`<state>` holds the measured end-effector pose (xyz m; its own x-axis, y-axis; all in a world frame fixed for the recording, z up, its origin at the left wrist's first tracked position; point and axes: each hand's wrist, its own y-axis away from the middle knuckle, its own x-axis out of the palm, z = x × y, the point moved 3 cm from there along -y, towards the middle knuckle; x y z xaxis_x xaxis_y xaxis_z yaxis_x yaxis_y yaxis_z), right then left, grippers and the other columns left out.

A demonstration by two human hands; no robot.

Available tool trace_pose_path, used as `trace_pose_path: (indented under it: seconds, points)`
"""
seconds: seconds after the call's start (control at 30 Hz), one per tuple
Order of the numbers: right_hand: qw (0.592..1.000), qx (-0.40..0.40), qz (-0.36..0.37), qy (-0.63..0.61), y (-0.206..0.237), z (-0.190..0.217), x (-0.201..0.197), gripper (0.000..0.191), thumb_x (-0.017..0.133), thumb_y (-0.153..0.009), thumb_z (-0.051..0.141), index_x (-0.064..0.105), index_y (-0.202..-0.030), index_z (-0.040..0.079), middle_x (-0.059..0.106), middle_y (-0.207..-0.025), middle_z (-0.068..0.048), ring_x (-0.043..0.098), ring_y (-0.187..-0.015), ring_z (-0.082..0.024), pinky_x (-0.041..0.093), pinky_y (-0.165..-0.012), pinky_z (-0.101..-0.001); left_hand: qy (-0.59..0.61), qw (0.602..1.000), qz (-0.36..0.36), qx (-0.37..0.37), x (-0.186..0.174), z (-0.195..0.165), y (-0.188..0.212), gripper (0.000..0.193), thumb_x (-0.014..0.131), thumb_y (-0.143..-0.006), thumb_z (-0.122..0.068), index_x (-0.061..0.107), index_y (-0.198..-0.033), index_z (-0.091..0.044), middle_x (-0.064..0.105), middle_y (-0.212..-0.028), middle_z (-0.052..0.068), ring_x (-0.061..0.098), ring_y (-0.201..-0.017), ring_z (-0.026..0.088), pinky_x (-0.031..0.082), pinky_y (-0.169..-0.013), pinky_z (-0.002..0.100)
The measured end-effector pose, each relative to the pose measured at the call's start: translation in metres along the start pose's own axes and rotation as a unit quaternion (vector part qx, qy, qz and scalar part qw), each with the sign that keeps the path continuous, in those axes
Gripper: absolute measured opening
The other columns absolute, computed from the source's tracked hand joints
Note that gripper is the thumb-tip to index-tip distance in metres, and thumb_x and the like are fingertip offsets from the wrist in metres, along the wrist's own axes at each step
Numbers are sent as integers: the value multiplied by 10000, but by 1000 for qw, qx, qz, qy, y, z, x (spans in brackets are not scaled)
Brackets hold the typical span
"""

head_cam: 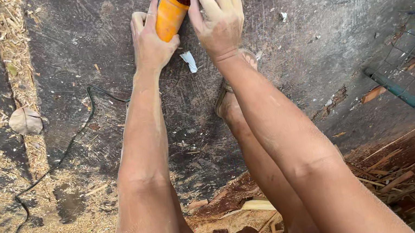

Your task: The person uses an electric sander to smooth a large wooden board, then switches to a handheld rotary tool to sand a small circular wooden disc. They apply glue to the disc and attach it to the tool's sanding pad before continuing to sand.

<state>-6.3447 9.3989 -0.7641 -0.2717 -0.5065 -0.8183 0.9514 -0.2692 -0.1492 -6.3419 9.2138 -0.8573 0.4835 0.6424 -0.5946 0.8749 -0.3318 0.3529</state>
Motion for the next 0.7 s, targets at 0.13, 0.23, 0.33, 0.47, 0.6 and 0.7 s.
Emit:
trace_pose_path:
  seconds: [0.13, 0.23, 0.33, 0.47, 0.6, 0.7]
  points:
    - [993, -57, 73, 68, 15, -12, 2, 386, 822, -929, 169, 662, -1264, 66, 547, -1411, -111, 506, -1355, -369, 424, -1158, -525, -48, 998, -26, -9, 7, -5, 15, 1021, 898, -805, -234, 293, -1624, -164, 460, -1334, 155, 467, -1258, 357, 397, -1087, 494]
    - [989, -51, 122, 65, 21, -20, 0, 658, 803, -991, 293, 469, -1503, 49, 337, -1634, -200, 323, -1545, -408, 305, -1290, -571, -41, 999, -30, -16, 14, -9, 24, 995, 871, -865, -235, 250, -1641, -177, 444, -1424, 154, 441, -1325, 360, 378, -1108, 520]
    - [976, -27, 193, 96, 16, -14, 13, 972, 722, -1022, 530, 230, -1654, -20, 153, -1704, -294, 142, -1607, -455, 165, -1307, -649, -29, 998, -39, -26, 22, -8, 27, 964, 854, -877, -202, 263, -1638, -191, 444, -1441, 149, 430, -1351, 361, 365, -1121, 532]
    - [940, 50, 272, 202, 6, 2, 35, 1061, 606, -991, 785, 229, -1647, 41, 126, -1675, -310, 66, -1564, -476, 69, -1241, -723, -35, 998, -24, -52, 31, -6, 27, 961, 841, -849, -177, 282, -1630, -210, 456, -1427, 136, 422, -1358, 369, 370, -1129, 523]
    - [920, 28, 342, 188, 14, 7, 17, 1088, 570, -929, 831, 251, -1651, 83, 145, -1672, -303, 91, -1565, -449, 62, -1210, -751, -30, 998, -23, -55, 33, -7, 25, 953, 836, -848, -139, 304, -1633, -233, 457, -1431, 138, 422, -1351, 364, 365, -1137, 526]
    - [918, -13, 339, 204, 13, -5, -7, 1076, 569, -919, 840, 274, -1649, 107, 159, -1676, -292, 107, -1568, -437, 71, -1198, -751, -11, 998, -28, -48, 32, -9, 23, 965, 866, -836, -181, 302, -1618, -221, 456, -1402, 155, 416, -1311, 390, 359, -1108, 547]
